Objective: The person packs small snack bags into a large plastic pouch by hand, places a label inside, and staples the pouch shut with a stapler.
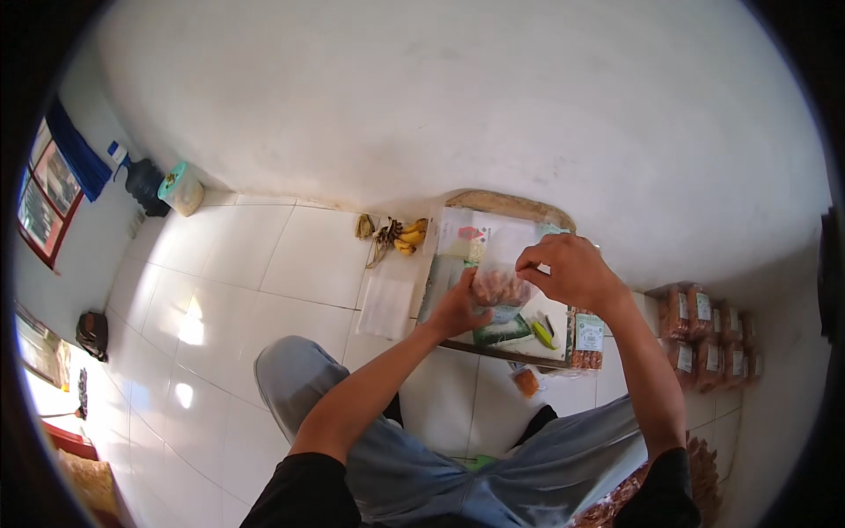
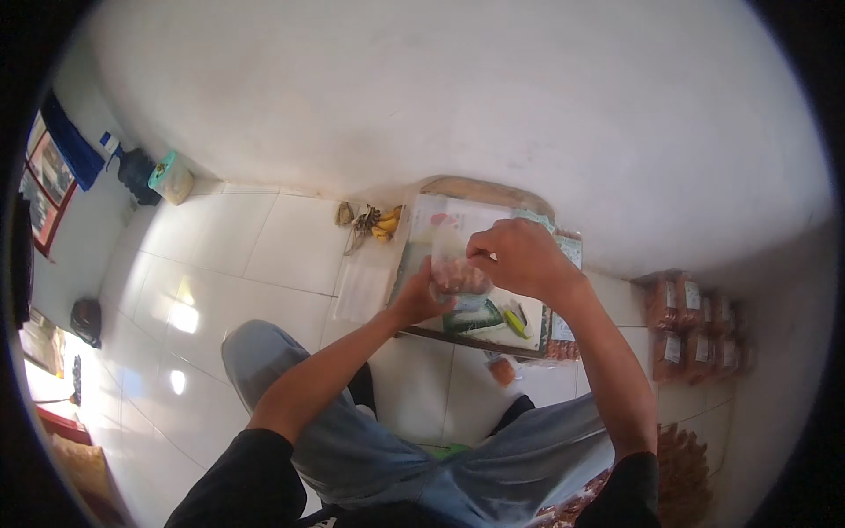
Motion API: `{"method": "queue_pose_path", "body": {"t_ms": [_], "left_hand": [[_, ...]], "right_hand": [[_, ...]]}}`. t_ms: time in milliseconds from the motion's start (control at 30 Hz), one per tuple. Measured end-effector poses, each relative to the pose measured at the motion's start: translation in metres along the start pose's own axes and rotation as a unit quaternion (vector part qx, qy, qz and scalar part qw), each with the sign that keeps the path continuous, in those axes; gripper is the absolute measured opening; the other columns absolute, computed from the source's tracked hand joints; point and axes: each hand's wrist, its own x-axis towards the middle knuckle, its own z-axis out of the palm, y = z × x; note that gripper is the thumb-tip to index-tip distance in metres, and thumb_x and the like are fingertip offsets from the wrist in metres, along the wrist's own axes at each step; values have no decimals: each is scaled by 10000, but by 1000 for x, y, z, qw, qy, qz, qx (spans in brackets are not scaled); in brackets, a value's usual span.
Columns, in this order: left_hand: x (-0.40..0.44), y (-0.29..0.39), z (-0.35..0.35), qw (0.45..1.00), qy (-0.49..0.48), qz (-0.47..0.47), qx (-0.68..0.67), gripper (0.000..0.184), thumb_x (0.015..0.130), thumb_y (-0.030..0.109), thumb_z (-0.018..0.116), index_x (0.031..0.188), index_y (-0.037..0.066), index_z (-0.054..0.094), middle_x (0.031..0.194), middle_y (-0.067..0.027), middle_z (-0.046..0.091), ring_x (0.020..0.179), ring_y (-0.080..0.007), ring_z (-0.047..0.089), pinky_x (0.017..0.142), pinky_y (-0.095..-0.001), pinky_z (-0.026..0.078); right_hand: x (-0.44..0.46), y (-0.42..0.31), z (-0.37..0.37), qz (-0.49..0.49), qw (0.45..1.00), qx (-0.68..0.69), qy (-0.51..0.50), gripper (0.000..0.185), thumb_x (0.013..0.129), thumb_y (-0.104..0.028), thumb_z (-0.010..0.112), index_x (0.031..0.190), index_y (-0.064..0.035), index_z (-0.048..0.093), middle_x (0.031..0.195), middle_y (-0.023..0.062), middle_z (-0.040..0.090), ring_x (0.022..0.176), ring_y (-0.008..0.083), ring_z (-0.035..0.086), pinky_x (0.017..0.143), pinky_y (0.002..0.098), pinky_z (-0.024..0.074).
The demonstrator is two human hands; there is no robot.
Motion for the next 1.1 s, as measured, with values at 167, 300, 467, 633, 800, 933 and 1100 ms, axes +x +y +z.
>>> {"method": "queue_pose_path", "body": {"t_ms": [167, 300, 467, 633, 800, 933, 1100], "left_hand": [[5, 5, -15, 996, -62, -71, 7, 777, 739, 229, 787, 1334, 85, 309, 1061, -168, 600, 1019, -370, 602, 873, -441, 481], [9, 6, -25, 990, -105, -6, 91, 791, 758, 235, 775, 1374, 44, 317, 1144, -179, 562, 1122, -379, 538, 963, -432, 435], [11, 11, -33, 971, -157, 22, 179, 792, 780, 224, 751, 1406, 3, 318, 1279, -203, 507, 1226, -385, 473, 1029, -423, 398], [4, -5, -23, 992, -127, 7, 20, 790, 762, 238, 786, 1389, 19, 358, 1294, -178, 530, 1233, -347, 501, 1032, -407, 415], [12, 27, -33, 972, -159, -124, -119, 784, 727, 265, 854, 1356, 39, 445, 1280, -111, 560, 1182, -228, 550, 1014, -363, 446], [23, 26, -34, 967, -181, -111, -140, 664, 686, 282, 886, 1225, 25, 594, 1128, -81, 654, 1052, -175, 610, 965, -334, 472], [30, 39, -39, 955, -182, -150, -178, 561, 693, 242, 882, 1156, 19, 658, 1071, -74, 688, 992, -151, 628, 938, -314, 477]], "right_hand": [[-6, 16, 9, 4, 980, 178, 88, 127, 848, -183, 702, 907, -70, 698, 823, 80, 678, 809, 254, 643, 739, 383, 505], [8, 21, 6, 42, 968, 92, 231, 175, 842, -183, 709, 960, -55, 693, 865, 93, 690, 860, 264, 655, 757, 373, 512], [31, 32, 22, 46, 995, 74, 55, 306, 808, -185, 720, 1068, -30, 673, 922, 95, 715, 902, 257, 674, 776, 362, 529], [34, 35, 15, 126, 984, 123, 36, 283, 820, -140, 691, 1075, -19, 673, 887, 103, 726, 846, 236, 690, 765, 348, 530], [20, 37, 11, 173, 968, 171, 56, 232, 854, -90, 656, 1072, -10, 670, 916, 114, 732, 825, 191, 688, 731, 327, 526], [14, 37, 6, 150, 967, 204, 34, 226, 876, -96, 658, 1082, -3, 665, 926, 110, 733, 818, 163, 675, 724, 309, 520], [4, 34, 9, 167, 956, 233, 61, 223, 891, -100, 657, 1094, -9, 669, 919, 96, 732, 821, 140, 668, 726, 289, 520]]}}
